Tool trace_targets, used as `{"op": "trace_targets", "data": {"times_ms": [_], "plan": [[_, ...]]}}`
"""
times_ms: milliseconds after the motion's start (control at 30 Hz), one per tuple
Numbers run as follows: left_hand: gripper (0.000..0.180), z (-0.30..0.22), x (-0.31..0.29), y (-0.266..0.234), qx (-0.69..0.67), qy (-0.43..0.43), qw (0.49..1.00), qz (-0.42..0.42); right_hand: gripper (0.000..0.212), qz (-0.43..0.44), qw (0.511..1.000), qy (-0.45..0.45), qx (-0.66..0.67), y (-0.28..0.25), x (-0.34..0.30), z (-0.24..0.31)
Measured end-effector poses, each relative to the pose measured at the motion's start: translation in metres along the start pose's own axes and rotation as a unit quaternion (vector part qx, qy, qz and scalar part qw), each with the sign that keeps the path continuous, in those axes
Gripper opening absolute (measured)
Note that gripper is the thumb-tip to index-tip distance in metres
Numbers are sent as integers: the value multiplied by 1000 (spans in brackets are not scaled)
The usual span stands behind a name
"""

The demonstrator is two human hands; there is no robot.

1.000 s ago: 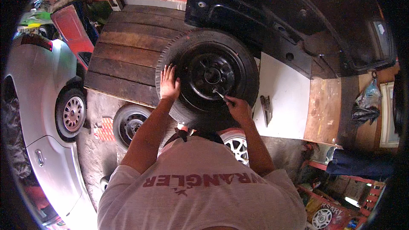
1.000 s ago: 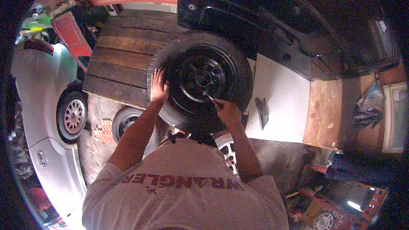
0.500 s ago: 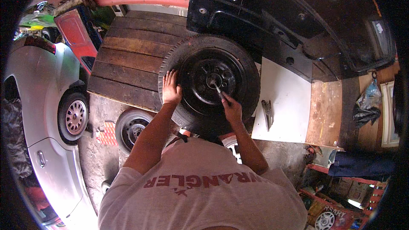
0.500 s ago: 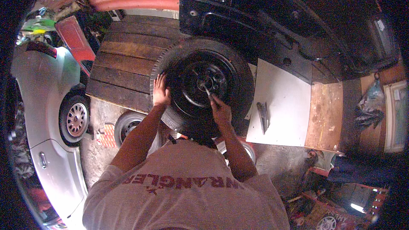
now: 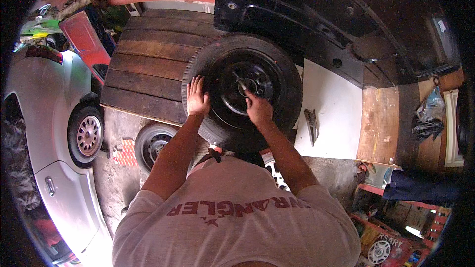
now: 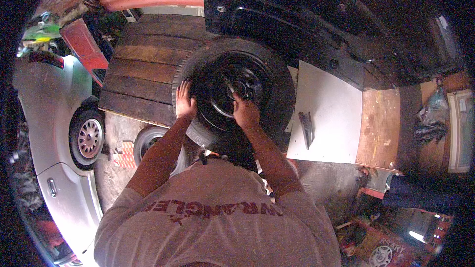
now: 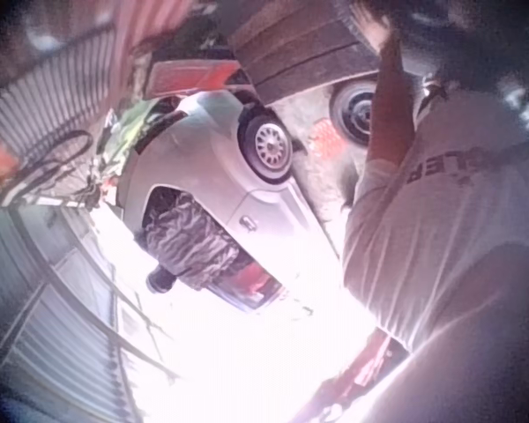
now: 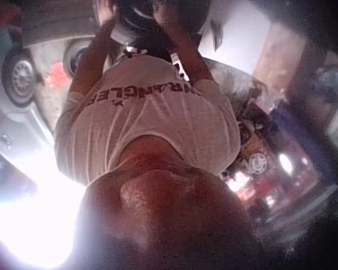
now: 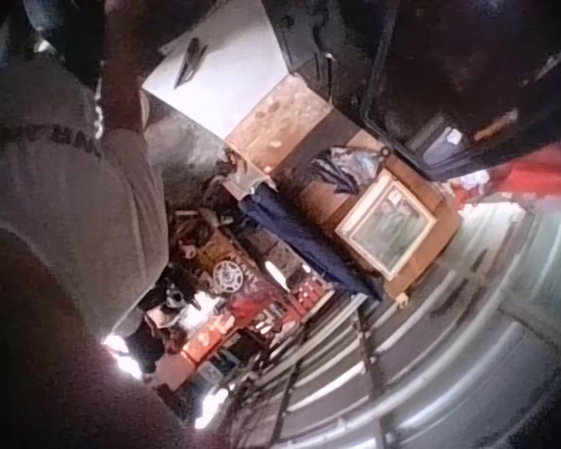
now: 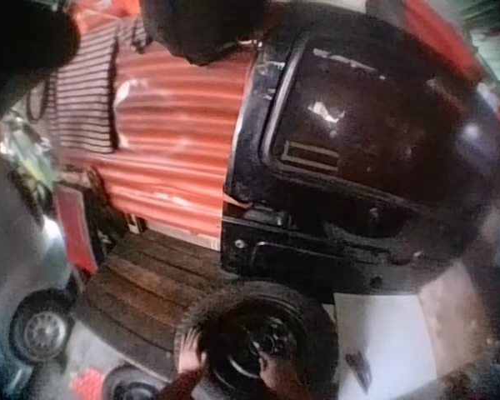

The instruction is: The person uses a metal tool to scrape and clean the inner rim of a car tire placed on a wooden workbench. They repeatedly rotate the tire and scrape different sections of the rim, then flip the tire over to continue cleaning the opposite side.

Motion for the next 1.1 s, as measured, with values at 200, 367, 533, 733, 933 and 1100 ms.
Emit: {"op": "trace_targets", "data": {"times_ms": [200, 367, 533, 733, 933, 1100], "plan": [[63, 4, -1, 0, -24, 6, 1000, -17, 33, 31, 999, -35, -14, -5, -15, 5], [63, 4, -1, -1, -20, -3, 1000, -16, 29, 36, 999, -23, 29, -33, -13, -7], [62, -1, 1, -1, -36, 0, 999, -20, 31, -36, 999, 2, -11, -29, 29, -26], [61, 1, -1, -1, -30, 4, 999, -26, 36, -5, 999, -39, -11, -1, -1, -10], [61, 1, 0, 0, -21, 6, 999, -27, 35, 24, 997, -68, 2, 4, -29, -11], [61, 3, 0, -1, -1, 6, 1000, -18, 32, 63, 996, -64, 30, -15, -39, -26]]}}
Point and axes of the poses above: each hand's wrist, its own x-axis towards the middle knuckle, its own y-axis out of the palm, z = x × y, the point moved 8 cm from there along x, towards the middle knuckle, and after that the axes turned 4 degrees about y, right-handed, at the moved point
